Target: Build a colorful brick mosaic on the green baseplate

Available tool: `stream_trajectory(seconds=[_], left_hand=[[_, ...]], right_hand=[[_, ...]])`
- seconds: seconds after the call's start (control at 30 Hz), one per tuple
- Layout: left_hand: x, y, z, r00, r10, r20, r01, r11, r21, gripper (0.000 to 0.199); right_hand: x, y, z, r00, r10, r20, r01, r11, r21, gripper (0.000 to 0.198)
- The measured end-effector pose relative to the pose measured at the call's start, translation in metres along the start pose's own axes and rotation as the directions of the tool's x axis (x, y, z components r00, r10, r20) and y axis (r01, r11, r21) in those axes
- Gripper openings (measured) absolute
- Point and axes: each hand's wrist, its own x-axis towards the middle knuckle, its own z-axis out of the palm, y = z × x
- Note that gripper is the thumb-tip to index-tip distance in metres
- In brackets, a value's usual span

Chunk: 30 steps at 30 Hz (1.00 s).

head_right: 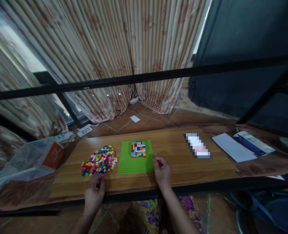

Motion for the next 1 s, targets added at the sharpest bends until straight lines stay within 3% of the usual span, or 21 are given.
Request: stream_trajectory(seconds=[0.2, 0.3, 0.43, 0.57, 0.7, 1.0], left_hand=[[0.003, -0.01, 0.003, 0.999, -0.047, 0.007, 0.047, 0.998, 0.033, 0.021], [0.004, -0.017, 0.006, 0.999, -0.042, -0.013, 0.043, 0.999, 0.021, 0.022], [-0.004, -0.014, 0.013, 0.998, -0.022, 0.061, 0.022, 1.0, -0.005, 0.022], [-0.003, 0.016, 0.032, 0.992, 0.119, 0.041, -0.117, 0.992, -0.042, 0.024], [0.023, 0.057, 0.055, 0.958, 0.279, 0.07, -0.277, 0.96, -0.042, 0.033], [0.08, 0.105, 0.098, 0.952, 0.175, 0.25, -0.154, 0.983, -0.101, 0.083]], right_hand=[[0.016, 0.012, -0.042, 0.997, -0.069, -0.02, 0.064, 0.979, -0.196, 0.025], [0.024, 0.016, -0.047, 0.994, -0.109, 0.009, 0.108, 0.96, -0.258, 0.023], [0.026, 0.018, -0.044, 0.989, -0.142, 0.036, 0.146, 0.935, -0.322, 0.025], [0.023, 0.017, -0.04, 0.984, -0.168, 0.063, 0.179, 0.91, -0.374, 0.023], [0.021, 0.014, -0.04, 0.976, -0.186, 0.111, 0.216, 0.866, -0.451, 0.024], [0.02, 0.008, -0.04, 0.974, -0.17, 0.15, 0.222, 0.843, -0.489, 0.025]])
